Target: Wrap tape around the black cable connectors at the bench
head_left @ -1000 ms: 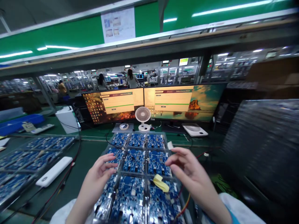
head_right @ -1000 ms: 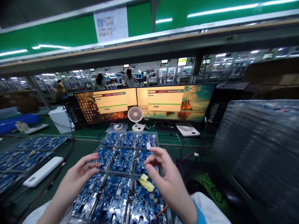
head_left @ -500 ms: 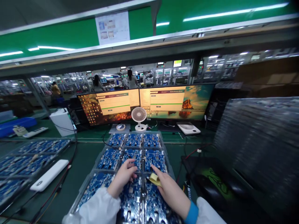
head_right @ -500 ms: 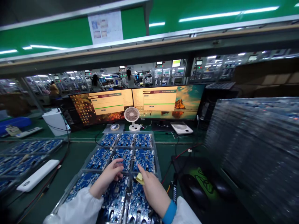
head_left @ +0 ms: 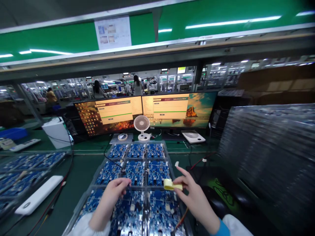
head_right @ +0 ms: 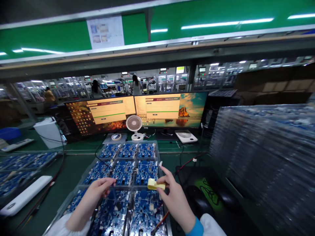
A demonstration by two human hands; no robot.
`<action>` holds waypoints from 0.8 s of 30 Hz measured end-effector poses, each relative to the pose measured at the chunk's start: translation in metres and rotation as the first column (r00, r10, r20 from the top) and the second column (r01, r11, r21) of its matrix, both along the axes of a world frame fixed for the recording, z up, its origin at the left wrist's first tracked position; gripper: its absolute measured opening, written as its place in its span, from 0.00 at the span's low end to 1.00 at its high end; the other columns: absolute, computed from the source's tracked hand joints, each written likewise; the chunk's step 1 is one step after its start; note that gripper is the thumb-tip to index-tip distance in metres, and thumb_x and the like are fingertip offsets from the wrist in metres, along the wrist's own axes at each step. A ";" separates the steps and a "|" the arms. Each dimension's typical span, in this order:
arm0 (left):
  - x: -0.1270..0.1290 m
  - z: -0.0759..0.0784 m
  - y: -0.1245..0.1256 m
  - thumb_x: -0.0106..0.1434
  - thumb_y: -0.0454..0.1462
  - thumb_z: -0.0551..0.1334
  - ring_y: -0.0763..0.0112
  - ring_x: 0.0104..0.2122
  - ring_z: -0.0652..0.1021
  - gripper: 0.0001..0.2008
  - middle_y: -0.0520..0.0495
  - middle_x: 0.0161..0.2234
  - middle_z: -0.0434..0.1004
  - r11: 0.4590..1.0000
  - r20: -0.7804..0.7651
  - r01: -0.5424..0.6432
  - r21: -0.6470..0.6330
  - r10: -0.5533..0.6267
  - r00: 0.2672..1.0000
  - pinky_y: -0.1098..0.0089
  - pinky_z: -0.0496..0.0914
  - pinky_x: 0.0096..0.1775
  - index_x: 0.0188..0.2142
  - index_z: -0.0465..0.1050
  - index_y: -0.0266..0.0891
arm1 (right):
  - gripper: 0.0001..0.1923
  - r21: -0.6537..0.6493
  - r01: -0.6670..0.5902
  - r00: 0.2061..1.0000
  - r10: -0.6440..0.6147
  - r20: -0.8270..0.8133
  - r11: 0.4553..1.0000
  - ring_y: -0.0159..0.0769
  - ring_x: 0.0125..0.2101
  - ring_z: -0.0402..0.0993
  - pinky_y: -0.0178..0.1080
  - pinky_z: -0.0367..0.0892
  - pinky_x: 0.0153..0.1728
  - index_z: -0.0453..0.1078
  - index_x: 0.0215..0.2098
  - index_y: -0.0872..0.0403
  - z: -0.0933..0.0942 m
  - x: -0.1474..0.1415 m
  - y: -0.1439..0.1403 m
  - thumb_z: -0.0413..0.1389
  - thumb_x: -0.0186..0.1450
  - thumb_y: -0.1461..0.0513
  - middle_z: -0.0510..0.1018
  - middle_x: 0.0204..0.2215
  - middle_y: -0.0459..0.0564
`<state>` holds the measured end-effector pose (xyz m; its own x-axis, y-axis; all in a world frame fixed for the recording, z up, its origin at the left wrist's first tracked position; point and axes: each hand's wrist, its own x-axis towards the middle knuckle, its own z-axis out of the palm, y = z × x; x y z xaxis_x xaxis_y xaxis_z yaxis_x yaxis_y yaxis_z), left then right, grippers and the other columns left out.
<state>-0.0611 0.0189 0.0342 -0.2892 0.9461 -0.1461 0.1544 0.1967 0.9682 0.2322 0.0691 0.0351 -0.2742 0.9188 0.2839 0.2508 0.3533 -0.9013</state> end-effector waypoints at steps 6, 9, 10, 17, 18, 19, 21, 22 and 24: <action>-0.003 0.015 -0.024 0.55 0.42 0.65 0.63 0.25 0.74 0.10 0.47 0.26 0.77 0.995 -0.277 0.074 0.062 -0.054 0.959 0.66 0.65 0.32 0.34 0.81 0.40 | 0.32 -0.078 -0.166 0.966 0.147 -0.214 0.983 0.38 0.39 0.79 0.45 0.73 0.48 0.55 0.60 0.52 0.010 -0.029 0.000 0.57 0.58 0.67 0.78 0.33 0.45; 0.013 0.033 -0.027 0.59 0.41 0.63 0.66 0.29 0.74 0.18 0.45 0.44 0.75 0.976 -0.404 0.152 0.159 -0.076 0.912 0.65 0.68 0.38 0.50 0.76 0.48 | 0.31 -0.091 -0.273 0.944 0.248 -0.219 0.958 0.37 0.37 0.79 0.43 0.74 0.44 0.56 0.59 0.50 0.013 -0.047 -0.001 0.55 0.58 0.67 0.78 0.31 0.44; 0.019 0.040 -0.026 0.60 0.40 0.63 0.67 0.30 0.74 0.21 0.44 0.49 0.72 0.958 -0.468 0.219 0.187 -0.109 0.877 0.65 0.69 0.38 0.54 0.72 0.50 | 0.30 -0.089 -0.298 0.936 0.272 -0.222 0.951 0.36 0.35 0.79 0.43 0.74 0.42 0.57 0.59 0.51 0.013 -0.052 -0.001 0.55 0.58 0.67 0.78 0.30 0.43; 0.044 0.062 0.011 0.64 0.37 0.60 0.60 0.39 0.78 0.10 0.42 0.38 0.79 0.866 -0.689 0.499 0.041 -0.337 0.641 0.65 0.70 0.43 0.42 0.80 0.41 | 0.23 -0.092 -0.244 0.918 0.200 -0.343 0.965 0.38 0.33 0.80 0.42 0.74 0.41 0.62 0.54 0.50 -0.003 -0.062 0.002 0.57 0.60 0.64 0.80 0.29 0.45; 0.045 0.062 0.017 0.63 0.36 0.62 0.61 0.38 0.78 0.09 0.43 0.37 0.80 0.855 -0.687 0.518 0.032 -0.357 0.632 0.66 0.70 0.42 0.41 0.80 0.41 | 0.23 -0.103 -0.216 0.910 0.162 -0.382 0.971 0.38 0.33 0.80 0.42 0.74 0.41 0.62 0.53 0.50 -0.007 -0.061 0.003 0.58 0.60 0.64 0.80 0.28 0.45; 0.047 0.062 0.022 0.62 0.35 0.63 0.62 0.37 0.78 0.08 0.44 0.36 0.80 0.844 -0.684 0.535 0.021 -0.379 0.623 0.67 0.70 0.41 0.40 0.80 0.42 | 0.22 -0.115 -0.190 0.901 0.127 -0.416 0.975 0.38 0.33 0.80 0.42 0.74 0.41 0.62 0.52 0.50 -0.011 -0.061 0.003 0.58 0.60 0.63 0.80 0.28 0.45; 0.051 0.062 0.029 0.60 0.34 0.65 0.63 0.35 0.79 0.07 0.45 0.34 0.81 0.824 -0.690 0.567 0.000 -0.411 0.596 0.68 0.71 0.40 0.39 0.81 0.42 | 0.21 -0.140 -0.150 0.886 0.070 -0.459 0.979 0.39 0.31 0.80 0.41 0.75 0.39 0.63 0.51 0.49 -0.018 -0.061 0.005 0.60 0.60 0.61 0.80 0.26 0.45; 0.054 0.062 0.032 0.60 0.34 0.66 0.63 0.35 0.79 0.08 0.45 0.34 0.81 0.813 -0.696 0.582 -0.010 -0.423 0.579 0.68 0.71 0.40 0.39 0.81 0.41 | 0.21 -0.148 -0.133 0.882 0.049 -0.469 0.980 0.39 0.31 0.81 0.41 0.76 0.39 0.64 0.50 0.49 -0.021 -0.061 0.006 0.60 0.60 0.60 0.80 0.26 0.46; 0.058 0.063 0.040 0.58 0.36 0.68 0.63 0.35 0.79 0.08 0.45 0.34 0.82 0.785 -0.708 0.619 -0.032 -0.455 0.540 0.69 0.71 0.39 0.39 0.81 0.41 | 0.20 -0.148 -0.098 0.876 0.015 -0.481 0.984 0.39 0.31 0.81 0.39 0.76 0.38 0.65 0.49 0.48 -0.027 -0.059 0.007 0.61 0.60 0.59 0.80 0.26 0.46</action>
<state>-0.0034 0.0590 0.0972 0.3464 0.9354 0.0712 0.7569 -0.3236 0.5679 0.1729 0.0763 0.0083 -0.1966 0.9503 0.2414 -0.2400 0.1921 -0.9516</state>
